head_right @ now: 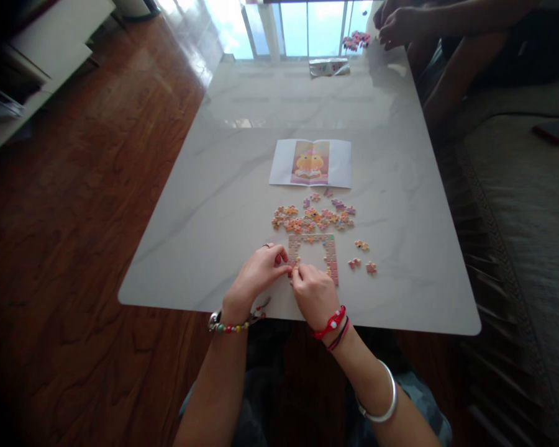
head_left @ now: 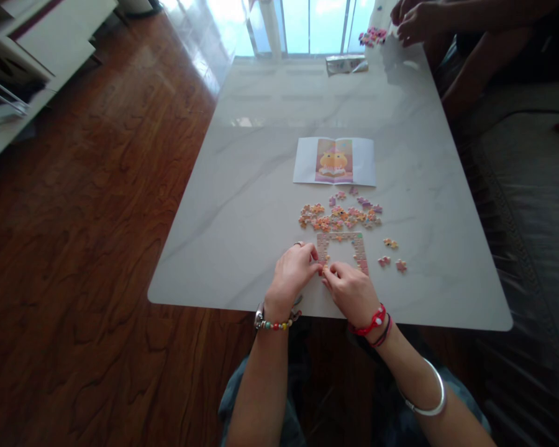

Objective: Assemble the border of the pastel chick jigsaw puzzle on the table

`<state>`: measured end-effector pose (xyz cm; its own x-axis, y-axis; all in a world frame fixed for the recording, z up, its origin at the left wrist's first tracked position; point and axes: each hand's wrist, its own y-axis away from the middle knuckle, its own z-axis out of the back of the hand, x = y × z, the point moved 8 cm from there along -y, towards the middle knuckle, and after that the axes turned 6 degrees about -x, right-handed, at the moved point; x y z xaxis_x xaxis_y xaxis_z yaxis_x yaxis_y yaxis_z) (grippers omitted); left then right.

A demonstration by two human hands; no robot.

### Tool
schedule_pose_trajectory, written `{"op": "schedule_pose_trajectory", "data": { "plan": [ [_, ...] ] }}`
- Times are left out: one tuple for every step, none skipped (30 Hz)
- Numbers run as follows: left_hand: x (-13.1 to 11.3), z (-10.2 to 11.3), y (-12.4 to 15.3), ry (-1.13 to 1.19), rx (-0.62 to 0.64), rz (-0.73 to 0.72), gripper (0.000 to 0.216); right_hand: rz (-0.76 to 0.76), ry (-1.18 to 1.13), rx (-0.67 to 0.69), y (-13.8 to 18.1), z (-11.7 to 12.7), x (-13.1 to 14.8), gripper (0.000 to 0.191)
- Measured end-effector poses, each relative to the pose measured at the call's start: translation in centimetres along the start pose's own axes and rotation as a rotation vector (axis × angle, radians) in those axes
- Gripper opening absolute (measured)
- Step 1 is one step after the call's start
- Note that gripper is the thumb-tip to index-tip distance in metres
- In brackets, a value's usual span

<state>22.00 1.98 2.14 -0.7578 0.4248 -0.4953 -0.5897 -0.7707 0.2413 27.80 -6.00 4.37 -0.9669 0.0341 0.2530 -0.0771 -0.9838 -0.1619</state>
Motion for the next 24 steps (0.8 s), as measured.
{"op": "schedule_pose_trajectory", "data": {
  "plan": [
    [0.0,0.0,0.0,-0.006,-0.001,-0.003,0.011,-0.003,-0.007,-0.016,0.0,0.2,0.0,0.018],
    [-0.1,0.0,0.1,-0.011,-0.002,-0.007,0.012,-0.007,-0.019,-0.034,0.0,0.5,-0.1,0.02],
    [-0.1,0.1,0.1,-0.016,-0.003,-0.011,0.013,-0.011,-0.034,-0.047,-0.1,0.6,-0.2,0.021],
    [-0.1,0.1,0.1,-0.021,-0.002,-0.014,0.013,-0.009,-0.047,-0.05,-0.1,0.6,-0.4,0.022],
    [-0.2,0.1,0.1,-0.027,0.001,-0.015,0.013,0.002,-0.06,-0.044,-0.2,0.6,-0.4,0.022],
    [-0.2,0.1,0.2,-0.033,0.004,-0.014,0.013,0.016,-0.078,-0.038,-0.3,0.5,-0.5,0.022],
    [-0.3,0.1,0.2,-0.041,0.006,-0.012,0.013,0.025,-0.106,-0.041,-0.4,0.5,-0.6,0.021],
    [-0.3,0.1,0.2,-0.048,0.008,-0.01,0.013,0.02,-0.143,-0.06,-0.5,0.6,-0.9,0.021],
    [-0.4,0.1,0.2,-0.053,0.01,-0.008,0.012,0.002,-0.187,-0.098,-0.6,1.0,-1.4,0.022],
    [-0.5,0.1,0.3,-0.055,0.01,-0.009,0.012,-0.03,-0.229,-0.153,-0.7,1.4,-2.2,0.022],
    [-0.5,0.1,0.3,-0.055,0.011,-0.013,0.011,-0.074,-0.262,-0.22,-0.8,2.0,-3.2,0.021],
    [-0.6,0.1,0.3,-0.052,0.013,-0.021,0.009,-0.124,-0.28,-0.289,-0.8,2.7,-4.5,0.021],
    [-0.6,0.1,0.3,-0.046,0.016,-0.033,0.008,-0.179,-0.28,-0.354,-0.7,3.3,-6.0,0.02],
    [-0.7,0.0,0.3,-0.037,0.019,-0.048,0.007,-0.236,-0.26,-0.41,-0.5,4.0,-7.6,0.019],
    [-0.7,0.0,0.3,-0.023,0.023,-0.063,0.007,-0.297,-0.232,-0.452,-0.3,4.5,-9.2,0.018],
    [-0.8,0.0,0.3,-0.008,0.025,-0.072,0.008,-0.35,-0.207,-0.48,0.0,5.0,-10.7,0.018],
    [-0.7,0.0,0.3,0.005,0.026,-0.074,0.009,-0.395,-0.186,-0.501,0.3,5.3,-12.0,0.018],
    [-0.7,0.1,0.2,0.013,0.024,-0.069,0.01,-0.428,-0.168,-0.513,0.7,5.6,-13.1,0.017],
    [-0.6,0.1,0.2,0.014,0.022,-0.058,0.011,-0.45,-0.156,-0.518,0.9,5.8,-13.9,0.017],
    [-0.5,0.1,0.2,0.01,0.022,-0.042,0.012,-0.463,-0.149,-0.516,1.2,5.9,-14.5,0.017],
    [-0.4,0.0,0.2,0.004,0.022,-0.028,0.012,-0.467,-0.146,-0.509,1.3,5.9,-14.7,0.017],
    [-0.4,0.0,0.2,-0.001,0.025,-0.017,0.012,-0.465,-0.147,-0.498,1.3,5.9,-14.8,0.017],
    [-0.3,0.0,0.1,-0.003,0.027,-0.011,0.012,-0.456,-0.153,-0.482,1.3,5.7,-14.7,0.017],
    [-0.3,-0.1,0.1,-0.002,0.029,-0.007,0.011,-0.439,-0.164,-0.458,1.1,5.4,-14.4,0.017]
  ]
}}
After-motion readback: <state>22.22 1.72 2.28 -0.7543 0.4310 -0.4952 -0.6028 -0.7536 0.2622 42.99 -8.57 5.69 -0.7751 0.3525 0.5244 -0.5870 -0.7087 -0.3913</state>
